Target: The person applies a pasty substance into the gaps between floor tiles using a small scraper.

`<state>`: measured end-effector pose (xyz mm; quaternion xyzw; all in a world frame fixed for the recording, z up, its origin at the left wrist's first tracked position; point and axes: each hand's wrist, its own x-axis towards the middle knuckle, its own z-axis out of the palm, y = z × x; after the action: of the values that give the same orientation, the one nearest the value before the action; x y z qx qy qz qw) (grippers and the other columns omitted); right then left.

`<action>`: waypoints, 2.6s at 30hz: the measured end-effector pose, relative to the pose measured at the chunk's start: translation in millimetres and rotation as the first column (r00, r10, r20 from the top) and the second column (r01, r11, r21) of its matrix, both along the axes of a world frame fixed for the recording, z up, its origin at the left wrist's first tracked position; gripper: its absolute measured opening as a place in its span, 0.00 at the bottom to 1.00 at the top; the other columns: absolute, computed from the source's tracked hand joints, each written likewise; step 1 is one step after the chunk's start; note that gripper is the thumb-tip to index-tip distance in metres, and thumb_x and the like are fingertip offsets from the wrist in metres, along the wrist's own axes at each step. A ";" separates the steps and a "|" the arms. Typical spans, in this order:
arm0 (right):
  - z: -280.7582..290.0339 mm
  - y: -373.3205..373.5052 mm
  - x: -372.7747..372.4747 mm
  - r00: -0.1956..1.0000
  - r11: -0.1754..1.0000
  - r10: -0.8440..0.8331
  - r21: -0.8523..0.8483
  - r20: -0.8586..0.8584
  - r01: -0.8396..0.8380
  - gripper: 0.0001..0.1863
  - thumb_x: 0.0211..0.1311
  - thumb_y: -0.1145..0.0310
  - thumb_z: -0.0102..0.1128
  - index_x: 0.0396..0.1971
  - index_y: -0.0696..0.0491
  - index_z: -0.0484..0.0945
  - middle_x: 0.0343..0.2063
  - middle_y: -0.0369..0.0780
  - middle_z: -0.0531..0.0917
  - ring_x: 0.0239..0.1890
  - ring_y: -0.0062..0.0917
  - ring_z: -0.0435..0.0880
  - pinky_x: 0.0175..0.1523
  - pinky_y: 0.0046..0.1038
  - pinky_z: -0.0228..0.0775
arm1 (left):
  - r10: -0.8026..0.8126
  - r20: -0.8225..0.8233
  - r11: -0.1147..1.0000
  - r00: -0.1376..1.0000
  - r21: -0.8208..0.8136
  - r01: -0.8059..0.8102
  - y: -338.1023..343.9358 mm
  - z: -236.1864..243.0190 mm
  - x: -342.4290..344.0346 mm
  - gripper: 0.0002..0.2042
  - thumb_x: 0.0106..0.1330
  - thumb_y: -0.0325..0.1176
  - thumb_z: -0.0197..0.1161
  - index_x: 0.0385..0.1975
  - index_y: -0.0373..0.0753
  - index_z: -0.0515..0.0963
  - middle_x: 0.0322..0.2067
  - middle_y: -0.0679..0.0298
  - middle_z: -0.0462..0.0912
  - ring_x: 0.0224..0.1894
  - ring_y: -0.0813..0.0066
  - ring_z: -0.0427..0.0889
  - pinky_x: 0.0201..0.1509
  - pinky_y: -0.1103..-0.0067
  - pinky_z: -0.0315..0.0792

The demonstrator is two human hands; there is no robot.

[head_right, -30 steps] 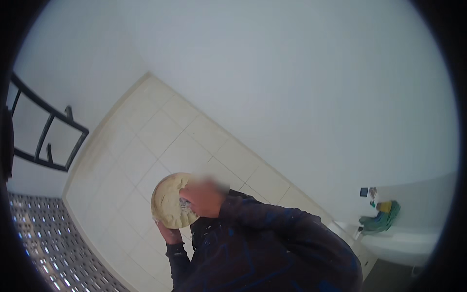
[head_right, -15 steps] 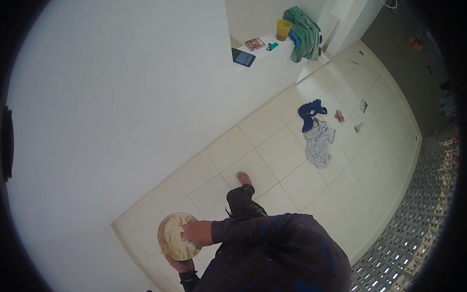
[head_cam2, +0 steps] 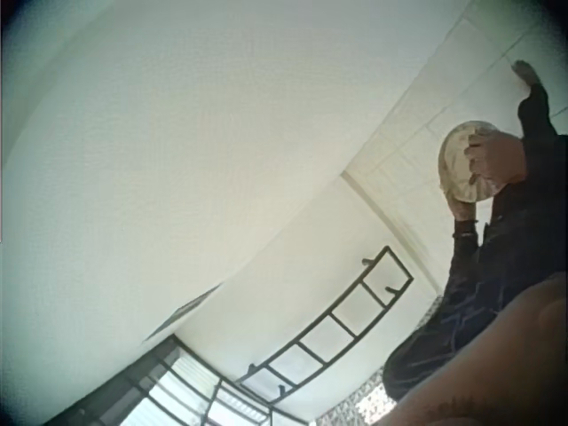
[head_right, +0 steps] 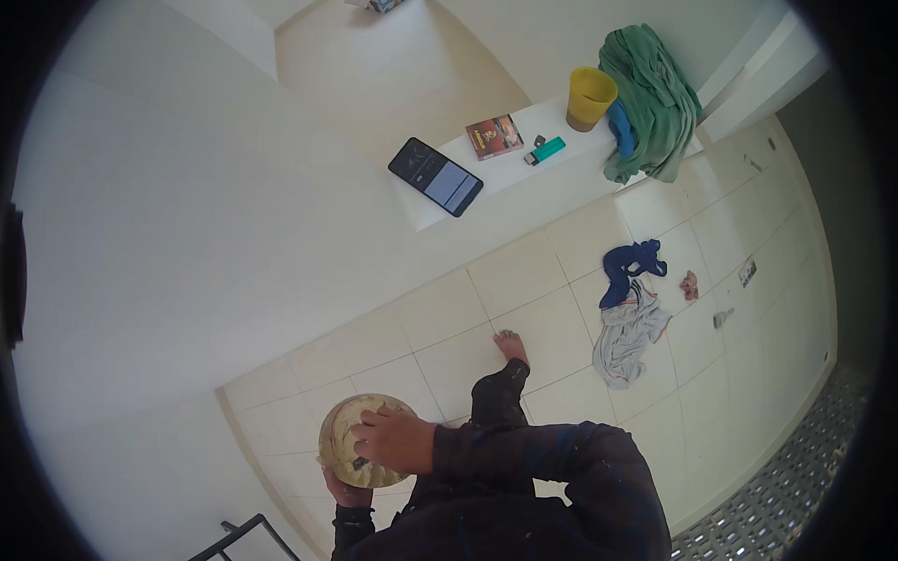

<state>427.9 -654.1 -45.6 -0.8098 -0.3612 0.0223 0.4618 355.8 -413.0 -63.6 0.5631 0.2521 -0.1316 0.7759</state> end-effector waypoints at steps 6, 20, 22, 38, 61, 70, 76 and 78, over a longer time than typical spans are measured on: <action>31.3 -61.7 25.9 0.997 0.995 -0.078 -0.062 -0.004 0.077 0.08 0.56 0.68 0.60 0.35 0.52 0.79 0.37 0.36 0.80 0.47 0.28 0.77 0.53 0.30 0.72 | 0.125 -0.034 0.989 0.992 -0.068 -0.127 -72.3 17.8 11.7 0.29 0.75 0.50 0.44 0.68 0.37 0.64 0.62 0.54 0.74 0.62 0.60 0.76 0.65 0.64 0.74; 74.3 -26.8 31.8 0.970 0.991 0.075 -0.094 -0.229 -0.099 0.11 0.59 0.69 0.63 0.40 0.58 0.80 0.37 0.44 0.83 0.46 0.39 0.80 0.52 0.39 0.72 | 0.371 0.064 0.927 0.927 -0.093 -0.364 -79.9 46.1 -1.2 0.24 0.81 0.44 0.39 0.66 0.33 0.65 0.61 0.53 0.75 0.61 0.63 0.78 0.63 0.67 0.75; 78.3 -16.7 41.5 0.905 0.998 -0.060 -0.049 -0.421 0.044 0.14 0.64 0.67 0.65 0.43 0.61 0.81 0.37 0.49 0.84 0.42 0.45 0.83 0.48 0.37 0.74 | 0.426 0.065 0.891 0.903 -0.206 -0.405 -59.4 38.5 -10.3 0.31 0.81 0.55 0.35 0.69 0.34 0.61 0.65 0.53 0.71 0.66 0.61 0.72 0.70 0.65 0.68; 101.6 397.0 -23.6 0.875 0.856 0.457 -0.189 -0.162 -0.482 0.14 0.59 0.75 0.64 0.45 0.61 0.80 0.41 0.46 0.84 0.46 0.41 0.80 0.52 0.38 0.72 | 0.792 0.259 0.604 0.553 -0.202 -0.771 262.3 30.1 -103.9 0.29 0.82 0.51 0.40 0.67 0.30 0.62 0.63 0.52 0.72 0.66 0.65 0.72 0.69 0.70 0.68; 29.4 881.3 44.1 0.075 0.850 0.317 0.248 -0.946 -0.465 0.20 0.72 0.72 0.55 0.59 0.64 0.72 0.51 0.41 0.82 0.54 0.25 0.80 0.61 0.29 0.70 | 0.902 0.120 0.430 0.415 -0.157 -0.889 684.7 -54.7 -126.7 0.32 0.80 0.53 0.45 0.69 0.29 0.62 0.63 0.56 0.72 0.65 0.71 0.69 0.69 0.75 0.62; -29.2 1129.3 143.4 -0.222 0.913 0.256 0.311 -0.941 -0.264 0.22 0.69 0.76 0.55 0.62 0.61 0.68 0.53 0.40 0.79 0.59 0.27 0.77 0.67 0.35 0.67 | 0.942 0.118 0.319 0.316 -0.006 -0.948 902.2 -130.6 -149.7 0.26 0.82 0.47 0.40 0.69 0.33 0.61 0.64 0.53 0.71 0.65 0.64 0.74 0.67 0.69 0.72; -150.8 1258.2 195.4 -0.135 0.933 0.231 0.258 -0.964 -0.250 0.21 0.69 0.77 0.56 0.60 0.60 0.69 0.55 0.40 0.79 0.61 0.31 0.77 0.69 0.38 0.66 | 0.995 -0.070 0.061 0.071 -0.140 -0.988 1018.1 -242.4 -156.0 0.32 0.81 0.57 0.35 0.71 0.36 0.59 0.67 0.54 0.69 0.68 0.60 0.71 0.72 0.63 0.67; -230.6 1306.4 208.7 -0.073 0.935 0.212 0.224 -0.974 -0.276 0.20 0.69 0.77 0.56 0.59 0.60 0.70 0.54 0.40 0.79 0.60 0.29 0.78 0.68 0.36 0.67 | 0.996 -0.063 0.055 0.065 -0.157 -0.986 1066.1 -301.2 -164.6 0.32 0.81 0.57 0.35 0.71 0.37 0.59 0.68 0.54 0.68 0.68 0.60 0.70 0.72 0.63 0.67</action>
<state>636.6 652.3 -276.2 -0.4807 -0.0627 0.6813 0.5485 191.2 653.1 -364.8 0.1792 0.5332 0.4319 0.7050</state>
